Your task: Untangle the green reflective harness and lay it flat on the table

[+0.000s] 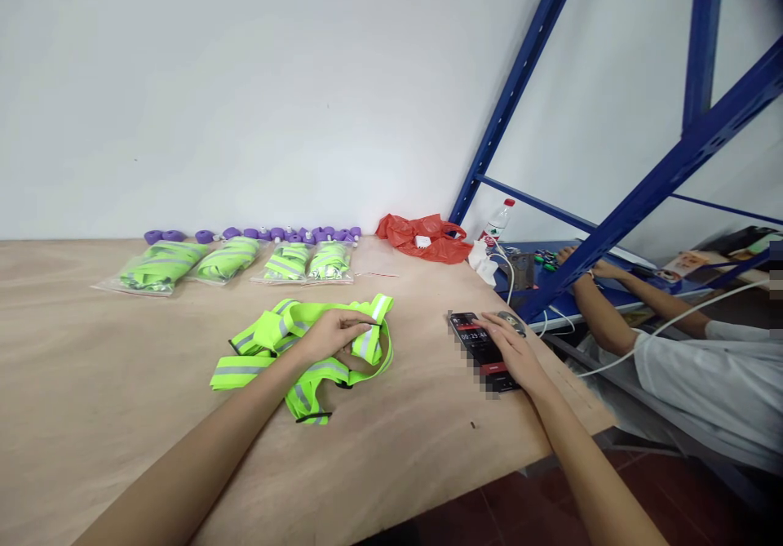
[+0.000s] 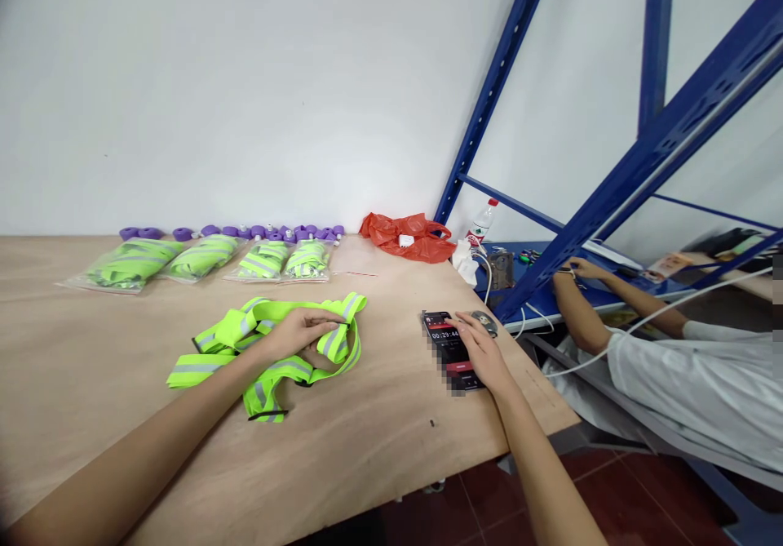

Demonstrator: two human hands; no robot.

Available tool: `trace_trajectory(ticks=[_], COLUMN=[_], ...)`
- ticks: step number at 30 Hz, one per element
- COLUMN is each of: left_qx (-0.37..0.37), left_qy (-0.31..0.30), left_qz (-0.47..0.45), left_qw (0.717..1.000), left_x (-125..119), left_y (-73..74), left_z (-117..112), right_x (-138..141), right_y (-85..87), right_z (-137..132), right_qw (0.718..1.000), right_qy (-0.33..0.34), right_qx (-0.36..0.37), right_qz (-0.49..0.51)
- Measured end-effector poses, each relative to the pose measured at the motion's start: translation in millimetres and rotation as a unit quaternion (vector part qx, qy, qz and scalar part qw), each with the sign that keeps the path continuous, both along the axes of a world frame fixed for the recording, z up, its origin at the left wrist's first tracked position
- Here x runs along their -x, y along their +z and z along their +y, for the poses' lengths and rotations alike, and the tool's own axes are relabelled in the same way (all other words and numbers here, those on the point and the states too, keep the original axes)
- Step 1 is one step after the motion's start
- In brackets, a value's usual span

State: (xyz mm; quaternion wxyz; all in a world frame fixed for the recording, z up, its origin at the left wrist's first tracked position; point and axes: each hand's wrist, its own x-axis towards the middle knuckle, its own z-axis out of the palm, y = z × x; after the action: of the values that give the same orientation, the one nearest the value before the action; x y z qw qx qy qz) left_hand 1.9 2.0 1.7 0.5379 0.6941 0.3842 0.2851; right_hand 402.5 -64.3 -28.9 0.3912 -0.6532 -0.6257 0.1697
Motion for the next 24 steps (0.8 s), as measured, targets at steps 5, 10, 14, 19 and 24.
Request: trace_trajectory(ticks=[5, 10, 14, 19, 24], left_qx=[0.017, 0.010, -0.008, -0.008, -0.007], left_qy=[0.010, 0.011, 0.011, 0.010, 0.003], left_qz=[0.009, 0.005, 0.003, 0.005, 0.015], left_qw=[1.000, 1.000, 1.000, 1.000, 1.000], left_x=[-0.9, -1.0, -0.6, -0.2, 0.4], left_y=[2.3, -2.7, -7.0, -6.5, -3.4], left_z=[-1.5, 1.4, 4.2, 4.1, 2.2], right_x=[-0.4, -2.0, -1.6, -0.4, -0.9], right_y=[0.7, -0.4, 0.6, 1.5, 0.8], right_z=[0.2, 0.2, -0.1, -0.1, 0.3], right_qw=[1.000, 1.000, 1.000, 1.000, 1.000], right_qy=[0.003, 0.012, 0.015, 0.011, 0.002], right_qx=[0.005, 0.003, 0.002, 0.001, -0.001], right_qz=[-0.012, -0.017, -0.018, -0.011, -0.001])
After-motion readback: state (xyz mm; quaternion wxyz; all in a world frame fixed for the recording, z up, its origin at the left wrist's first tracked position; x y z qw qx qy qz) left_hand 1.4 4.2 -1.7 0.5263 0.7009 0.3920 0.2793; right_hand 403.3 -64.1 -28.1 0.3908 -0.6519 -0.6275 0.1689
